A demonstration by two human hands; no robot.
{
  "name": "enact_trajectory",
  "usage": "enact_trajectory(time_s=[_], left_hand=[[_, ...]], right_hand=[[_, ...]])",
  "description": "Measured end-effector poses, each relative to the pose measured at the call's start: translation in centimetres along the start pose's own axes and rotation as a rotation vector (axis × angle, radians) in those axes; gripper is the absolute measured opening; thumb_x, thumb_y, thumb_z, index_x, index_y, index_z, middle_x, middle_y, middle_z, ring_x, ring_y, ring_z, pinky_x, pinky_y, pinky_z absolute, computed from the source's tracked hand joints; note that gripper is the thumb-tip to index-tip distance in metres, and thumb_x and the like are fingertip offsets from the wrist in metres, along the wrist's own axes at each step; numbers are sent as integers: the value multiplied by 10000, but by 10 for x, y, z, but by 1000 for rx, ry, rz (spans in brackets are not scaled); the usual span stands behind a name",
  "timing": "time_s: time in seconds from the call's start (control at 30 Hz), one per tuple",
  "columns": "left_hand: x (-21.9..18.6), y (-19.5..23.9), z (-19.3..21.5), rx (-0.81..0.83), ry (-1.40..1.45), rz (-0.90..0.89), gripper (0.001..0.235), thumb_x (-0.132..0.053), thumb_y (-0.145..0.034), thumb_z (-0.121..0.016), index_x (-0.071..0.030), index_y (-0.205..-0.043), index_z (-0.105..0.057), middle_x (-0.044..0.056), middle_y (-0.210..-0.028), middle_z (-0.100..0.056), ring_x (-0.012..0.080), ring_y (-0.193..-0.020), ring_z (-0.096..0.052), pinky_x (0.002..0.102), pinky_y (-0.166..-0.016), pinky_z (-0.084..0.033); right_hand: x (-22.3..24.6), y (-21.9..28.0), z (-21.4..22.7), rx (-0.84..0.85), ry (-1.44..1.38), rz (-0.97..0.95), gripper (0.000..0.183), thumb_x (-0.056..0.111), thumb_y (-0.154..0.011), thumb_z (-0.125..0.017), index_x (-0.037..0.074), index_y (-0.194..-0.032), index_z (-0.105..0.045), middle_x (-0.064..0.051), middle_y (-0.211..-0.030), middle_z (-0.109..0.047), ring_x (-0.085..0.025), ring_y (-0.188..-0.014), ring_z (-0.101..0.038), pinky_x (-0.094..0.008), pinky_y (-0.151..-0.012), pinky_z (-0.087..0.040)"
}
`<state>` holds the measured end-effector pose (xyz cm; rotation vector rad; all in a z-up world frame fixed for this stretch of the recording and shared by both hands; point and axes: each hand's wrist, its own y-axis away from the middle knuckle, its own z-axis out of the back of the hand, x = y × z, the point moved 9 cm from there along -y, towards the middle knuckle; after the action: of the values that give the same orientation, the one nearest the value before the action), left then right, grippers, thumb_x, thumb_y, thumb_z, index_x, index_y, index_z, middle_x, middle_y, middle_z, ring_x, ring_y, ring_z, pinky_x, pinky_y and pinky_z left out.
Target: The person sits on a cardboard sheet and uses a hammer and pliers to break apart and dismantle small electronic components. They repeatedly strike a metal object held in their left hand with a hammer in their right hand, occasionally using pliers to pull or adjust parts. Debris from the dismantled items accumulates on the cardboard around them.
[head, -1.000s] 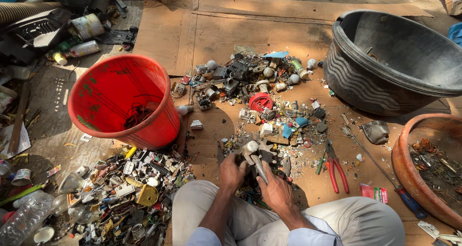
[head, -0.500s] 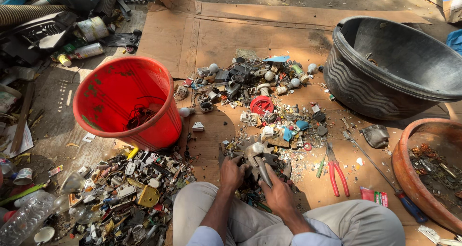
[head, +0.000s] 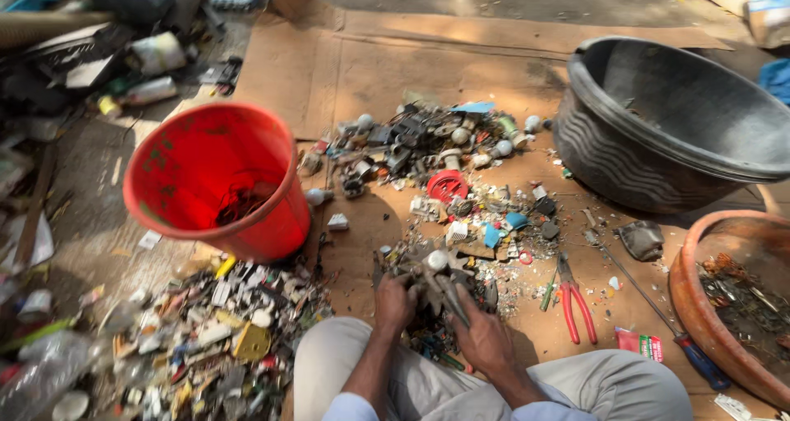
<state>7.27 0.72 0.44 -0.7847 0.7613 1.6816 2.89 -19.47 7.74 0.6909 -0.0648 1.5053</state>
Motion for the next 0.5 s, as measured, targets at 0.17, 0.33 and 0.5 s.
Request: enact_trajectory(time_s=[0.17, 0.33, 0.5], left_hand=[[0, -3, 3, -40, 71, 60, 349, -223, -835, -747, -64, -1146, -742, 205, -1154, -687, 372, -1060, -671, 449, -963, -526], [-6, -5, -5, -12, -8, 94, 448, -289, -880, -774, -33, -1229, -659, 206, -1219, -653, 366, -1113, -641, 472, -982, -497], [-15, 0, -1, 8, -52, 79, 460, -258, -859, -771, -59, -1253, -638, 177, -1204, -674, 370, -1113, -646, 475, -984, -504]], right_hand=[[34, 26, 59, -455, -244, 346, 653, 407, -956, -606, 112, -1518, -451, -241, -991, -754, -378, -867, -763, -453, -726, -594], [28, 26, 60, -372, -390, 243, 681, 352, -932, -612, 49, -1509, -415, -213, -986, -757, -297, -672, -781, -424, -651, -598], [25, 31, 40, -135, -479, 52, 686, 314, -945, -638, 120, -1576, -449, -215, -781, -783, -335, -487, -729, -422, -570, -603]])
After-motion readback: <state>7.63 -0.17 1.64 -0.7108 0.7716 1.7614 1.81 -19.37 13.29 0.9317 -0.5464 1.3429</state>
